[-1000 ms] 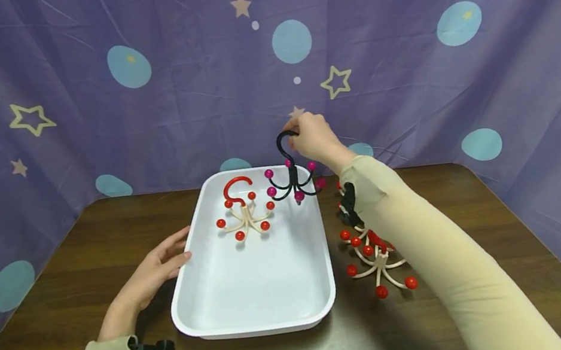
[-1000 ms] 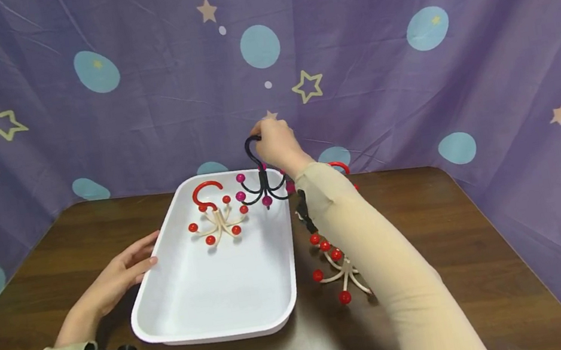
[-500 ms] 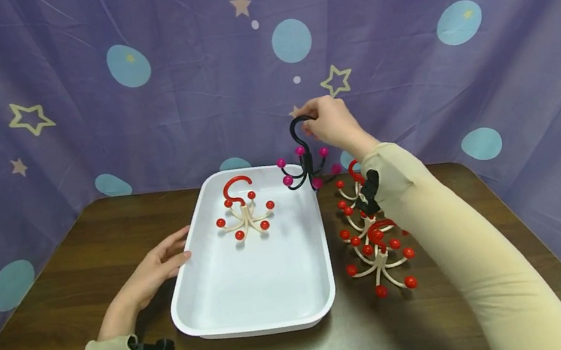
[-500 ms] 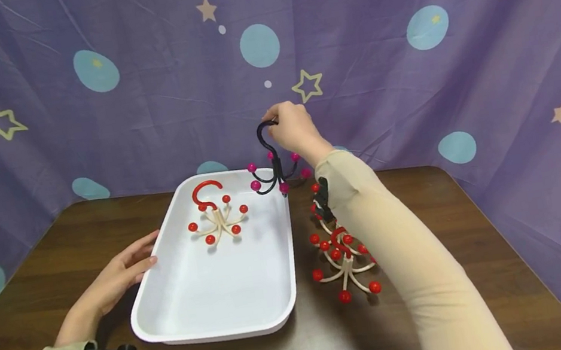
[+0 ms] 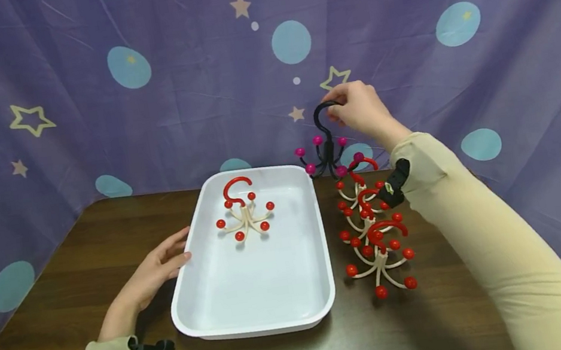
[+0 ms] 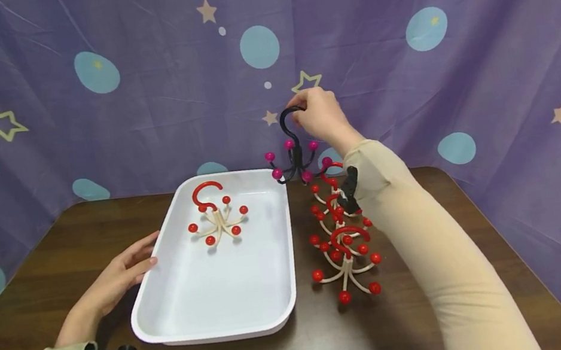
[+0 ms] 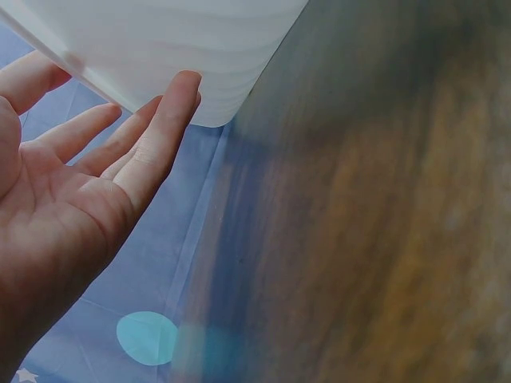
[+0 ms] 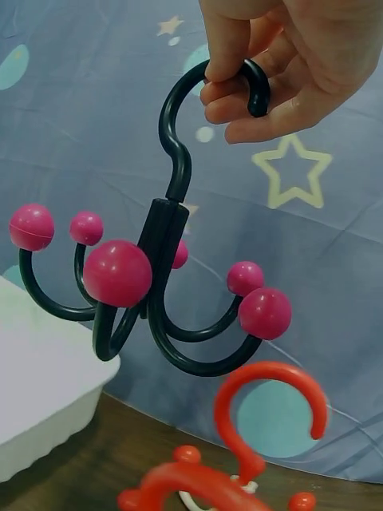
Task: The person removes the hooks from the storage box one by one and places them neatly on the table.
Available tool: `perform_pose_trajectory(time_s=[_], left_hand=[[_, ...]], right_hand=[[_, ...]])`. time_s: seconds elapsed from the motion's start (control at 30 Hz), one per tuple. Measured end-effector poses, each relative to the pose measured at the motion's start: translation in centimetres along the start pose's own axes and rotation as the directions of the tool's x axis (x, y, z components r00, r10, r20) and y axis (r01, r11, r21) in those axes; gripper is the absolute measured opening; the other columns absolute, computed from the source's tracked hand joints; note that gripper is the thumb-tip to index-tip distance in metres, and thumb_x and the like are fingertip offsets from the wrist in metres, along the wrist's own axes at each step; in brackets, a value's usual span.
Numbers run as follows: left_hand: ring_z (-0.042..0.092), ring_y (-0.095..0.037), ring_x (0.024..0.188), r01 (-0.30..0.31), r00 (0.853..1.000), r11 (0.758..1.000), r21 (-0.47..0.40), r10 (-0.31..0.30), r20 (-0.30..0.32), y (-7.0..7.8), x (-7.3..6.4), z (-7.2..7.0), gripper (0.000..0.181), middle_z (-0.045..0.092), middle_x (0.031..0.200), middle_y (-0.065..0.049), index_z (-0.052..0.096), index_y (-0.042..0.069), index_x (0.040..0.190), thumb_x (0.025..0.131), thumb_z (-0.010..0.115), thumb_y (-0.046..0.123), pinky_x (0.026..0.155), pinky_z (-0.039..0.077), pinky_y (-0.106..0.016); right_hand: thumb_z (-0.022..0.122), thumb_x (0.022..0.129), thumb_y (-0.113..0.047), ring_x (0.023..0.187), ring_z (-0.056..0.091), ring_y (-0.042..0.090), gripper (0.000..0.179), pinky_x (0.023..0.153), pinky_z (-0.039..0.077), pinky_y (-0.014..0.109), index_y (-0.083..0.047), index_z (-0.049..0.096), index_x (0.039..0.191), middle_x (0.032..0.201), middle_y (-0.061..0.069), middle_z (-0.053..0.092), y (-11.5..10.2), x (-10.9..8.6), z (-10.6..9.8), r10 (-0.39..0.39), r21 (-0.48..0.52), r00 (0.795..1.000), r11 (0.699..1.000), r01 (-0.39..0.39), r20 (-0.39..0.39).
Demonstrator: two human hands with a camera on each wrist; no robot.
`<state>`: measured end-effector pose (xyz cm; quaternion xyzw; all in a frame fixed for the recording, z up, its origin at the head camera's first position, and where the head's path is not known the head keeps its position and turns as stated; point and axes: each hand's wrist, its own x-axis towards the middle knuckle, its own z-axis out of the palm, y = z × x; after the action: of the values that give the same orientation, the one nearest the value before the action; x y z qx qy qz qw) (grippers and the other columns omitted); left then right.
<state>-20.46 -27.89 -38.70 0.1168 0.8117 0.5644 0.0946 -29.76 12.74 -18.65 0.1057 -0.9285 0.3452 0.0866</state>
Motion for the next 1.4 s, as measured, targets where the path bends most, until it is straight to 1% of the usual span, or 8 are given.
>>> perform_pose_trajectory(time_s=[0.13, 0.33, 0.5, 0.7, 0.8, 0.93, 1.13, 1.4], left_hand=[[0.056, -0.016, 0.102, 0.000, 1.000, 1.000, -0.003, 0.000, 0.003, 0.0, 0.1, 0.1, 0.060, 0.037, 0.135, -0.025, 0.023, 0.011, 0.145, 0.093, 0.052, 0.022, 0.080, 0.049, -0.029], [0.056, -0.020, 0.104, -0.001, 1.000, 1.000, 0.003, 0.001, 0.003, 0.1, 0.2, 0.0, 0.060, 0.037, 0.135, -0.024, 0.024, 0.012, 0.145, 0.093, 0.052, 0.022, 0.080, 0.049, -0.030], [0.056, -0.018, 0.103, -0.001, 1.000, 1.000, 0.004, 0.001, 0.000, 0.0, 0.2, 0.1, 0.060, 0.037, 0.135, -0.025, 0.024, 0.011, 0.145, 0.093, 0.052, 0.022, 0.080, 0.049, -0.029], [0.057, -0.017, 0.103, 0.001, 1.000, 1.000, -0.007, 0.000, 0.006, 0.2, 0.2, 0.2, 0.061, 0.036, 0.136, -0.024, 0.023, 0.011, 0.145, 0.093, 0.052, 0.023, 0.079, 0.049, -0.027], [0.057, -0.014, 0.101, -0.007, 1.000, 1.000, -0.012, 0.007, 0.009, 0.2, 0.2, 0.1, 0.061, 0.036, 0.135, -0.025, 0.022, 0.010, 0.145, 0.093, 0.052, 0.023, 0.079, 0.049, -0.027], [0.058, -0.010, 0.098, -0.012, 1.000, 1.000, -0.028, 0.013, 0.009, 0.3, 0.2, 0.0, 0.061, 0.035, 0.134, -0.025, 0.022, 0.010, 0.145, 0.093, 0.052, 0.022, 0.078, 0.049, -0.026], [0.058, -0.009, 0.097, -0.007, 1.000, 0.999, -0.037, 0.007, 0.014, 0.2, 0.1, 0.0, 0.061, 0.036, 0.134, -0.026, 0.022, 0.009, 0.145, 0.093, 0.052, 0.021, 0.077, 0.049, -0.026], [0.058, -0.011, 0.098, -0.011, 1.000, 1.000, -0.026, 0.011, 0.013, 0.2, 0.1, 0.1, 0.061, 0.036, 0.134, -0.026, 0.022, 0.009, 0.145, 0.093, 0.052, 0.021, 0.078, 0.049, -0.026]], right_hand=[[0.051, 0.093, -0.014, 0.088, 0.063, 0.020, 0.028, 0.073, 0.052, 0.029, -0.008, 0.060, 0.118, 0.102, 0.015, 0.065, 0.7, -0.2, -1.1, 0.004, 0.000, 1.000, 1.000, -0.004, -0.018], [0.050, 0.093, -0.015, 0.090, 0.062, 0.021, 0.029, 0.075, 0.052, 0.028, -0.006, 0.058, 0.120, 0.108, 0.018, 0.062, 2.2, -0.7, -2.7, 0.044, 0.028, 0.999, 0.999, -0.043, -0.028], [0.050, 0.093, -0.017, 0.091, 0.062, 0.021, 0.031, 0.076, 0.052, 0.028, -0.006, 0.057, 0.121, 0.109, 0.018, 0.062, 3.2, -1.1, -3.6, 0.061, 0.013, 0.998, 0.998, -0.061, -0.023], [0.049, 0.093, -0.018, 0.084, 0.061, 0.013, 0.032, 0.075, 0.051, 0.026, -0.005, 0.056, 0.122, 0.111, 0.018, 0.060, 4.7, -1.5, -4.9, 0.075, 0.000, 0.996, 0.997, -0.075, -0.038], [0.049, 0.094, -0.017, 0.085, 0.060, 0.011, 0.032, 0.078, 0.051, 0.028, -0.003, 0.055, 0.122, 0.111, 0.019, 0.059, 5.5, -1.6, -5.4, 0.085, 0.014, 0.996, 0.996, -0.084, -0.042], [0.048, 0.094, -0.018, 0.081, 0.059, 0.007, 0.033, 0.078, 0.051, 0.028, -0.001, 0.054, 0.123, 0.111, 0.019, 0.058, 6.5, -1.8, -5.8, 0.095, 0.028, 0.995, 0.995, -0.094, -0.041], [0.050, 0.093, -0.016, 0.068, 0.056, -0.004, 0.032, 0.068, 0.051, 0.020, 0.000, 0.055, 0.120, 0.106, 0.019, 0.061, 8.1, -2.4, -6.2, 0.099, 0.010, 0.994, 0.995, -0.099, -0.048], [0.050, 0.093, -0.017, 0.072, 0.056, -0.001, 0.030, 0.069, 0.051, 0.021, 0.000, 0.056, 0.117, 0.106, 0.021, 0.061, 9.9, -3.2, -6.7, 0.089, -0.056, 0.995, 0.994, -0.092, -0.053]])
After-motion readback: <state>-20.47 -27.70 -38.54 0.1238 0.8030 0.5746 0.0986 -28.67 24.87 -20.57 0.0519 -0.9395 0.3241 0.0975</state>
